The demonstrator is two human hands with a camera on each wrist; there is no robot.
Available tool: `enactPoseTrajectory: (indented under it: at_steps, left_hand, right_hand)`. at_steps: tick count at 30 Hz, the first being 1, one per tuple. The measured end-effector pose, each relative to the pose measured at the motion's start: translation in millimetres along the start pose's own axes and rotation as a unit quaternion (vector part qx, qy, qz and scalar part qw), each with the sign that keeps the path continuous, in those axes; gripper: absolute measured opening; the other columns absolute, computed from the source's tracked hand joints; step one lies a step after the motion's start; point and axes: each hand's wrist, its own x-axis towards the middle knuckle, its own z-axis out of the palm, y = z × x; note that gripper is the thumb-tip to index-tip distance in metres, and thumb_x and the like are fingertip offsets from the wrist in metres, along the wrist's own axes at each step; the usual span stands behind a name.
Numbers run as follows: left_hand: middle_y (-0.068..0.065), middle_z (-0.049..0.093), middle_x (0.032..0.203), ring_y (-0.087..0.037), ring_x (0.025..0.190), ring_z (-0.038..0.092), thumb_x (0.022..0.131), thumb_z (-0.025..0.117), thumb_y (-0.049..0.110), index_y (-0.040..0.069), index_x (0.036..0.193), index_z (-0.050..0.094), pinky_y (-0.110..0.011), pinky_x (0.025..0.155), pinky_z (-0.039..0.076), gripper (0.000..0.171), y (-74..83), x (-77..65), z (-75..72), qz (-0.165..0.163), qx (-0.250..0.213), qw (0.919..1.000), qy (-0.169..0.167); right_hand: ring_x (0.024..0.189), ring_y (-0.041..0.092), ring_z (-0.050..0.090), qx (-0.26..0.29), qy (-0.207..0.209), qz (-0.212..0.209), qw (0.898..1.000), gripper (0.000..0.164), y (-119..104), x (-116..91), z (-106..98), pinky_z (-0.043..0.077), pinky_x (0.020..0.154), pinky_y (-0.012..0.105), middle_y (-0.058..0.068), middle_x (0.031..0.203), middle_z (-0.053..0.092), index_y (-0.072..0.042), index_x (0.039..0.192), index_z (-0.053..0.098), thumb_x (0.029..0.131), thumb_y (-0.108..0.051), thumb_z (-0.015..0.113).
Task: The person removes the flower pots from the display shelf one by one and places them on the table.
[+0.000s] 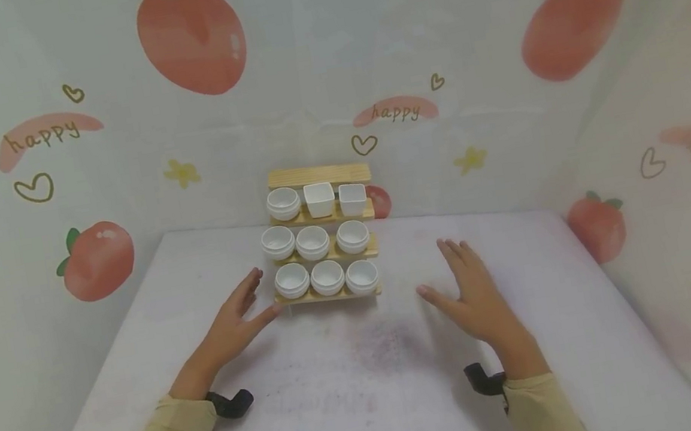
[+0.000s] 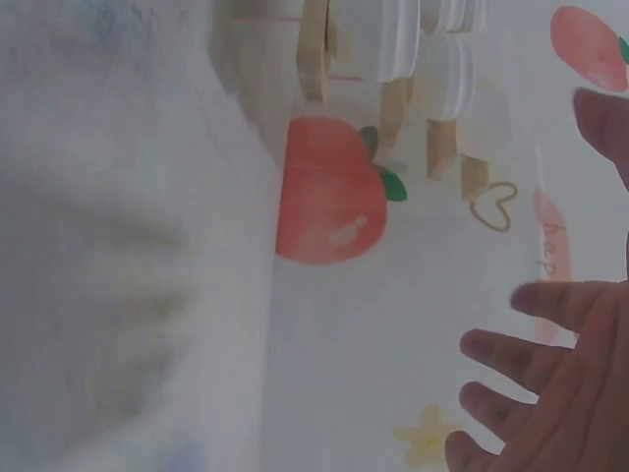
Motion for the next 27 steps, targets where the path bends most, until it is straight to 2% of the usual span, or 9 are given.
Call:
enactPoseTrajectory:
  at_steps: [5,9,18,27]
  left_hand:
    - [-0.013,0.021,0.178,-0.033,0.164,0.023,0.096,0.079,0.049,0.006,0.171,0.015,-0.048,0.132,0.029,0.107,-4.2,6.6,8.0,0.0,-0.023,0.9997,-0.002]
    - [-0.015,0.02,0.178,-0.032,0.165,0.022,0.095,0.081,0.045,0.002,0.17,0.014,-0.045,0.132,0.029,0.11,-8.8,12.5,14.9,0.01,-0.042,0.9991,-0.006]
    - [-0.024,0.02,0.175,-0.04,0.163,0.024,0.096,0.083,0.026,-0.006,0.167,0.017,-0.053,0.129,0.031,0.102,-8.3,19.5,25.5,0.051,-0.087,0.9949,-0.005]
    - [-0.019,0.024,0.175,-0.034,0.159,0.032,0.094,0.085,0.02,-0.001,0.167,0.024,-0.041,0.126,0.036,0.098,-14.3,26.6,29.3,0.063,-0.114,0.9914,-0.011]
  right_hand:
    - [0.163,0.051,0.01,0.038,0.003,-0.008,0.999,0.087,-6.9,4.2,7.8,0.014,0.127,0.076,0.022,0.176,0.02,-0.01,0.171,0.017,0.106,-0.04,0.065]
    - [0.163,0.05,0.012,0.047,0.002,-0.011,0.999,0.086,-10.1,8.4,15.7,0.015,0.128,0.074,0.021,0.176,0.021,-0.009,0.171,0.018,0.106,-0.04,0.066]
    - [0.161,0.045,0.024,0.066,0.004,-0.023,0.998,0.083,-21.7,15.7,30.3,0.021,0.129,0.07,0.02,0.172,0.033,-0.008,0.169,0.024,0.105,-0.039,0.067]
    - [0.159,0.043,0.03,0.08,0.003,-0.03,0.996,0.082,-25.1,19.8,39.7,0.026,0.127,0.07,0.02,0.17,0.038,-0.012,0.17,0.024,0.106,-0.038,0.067]
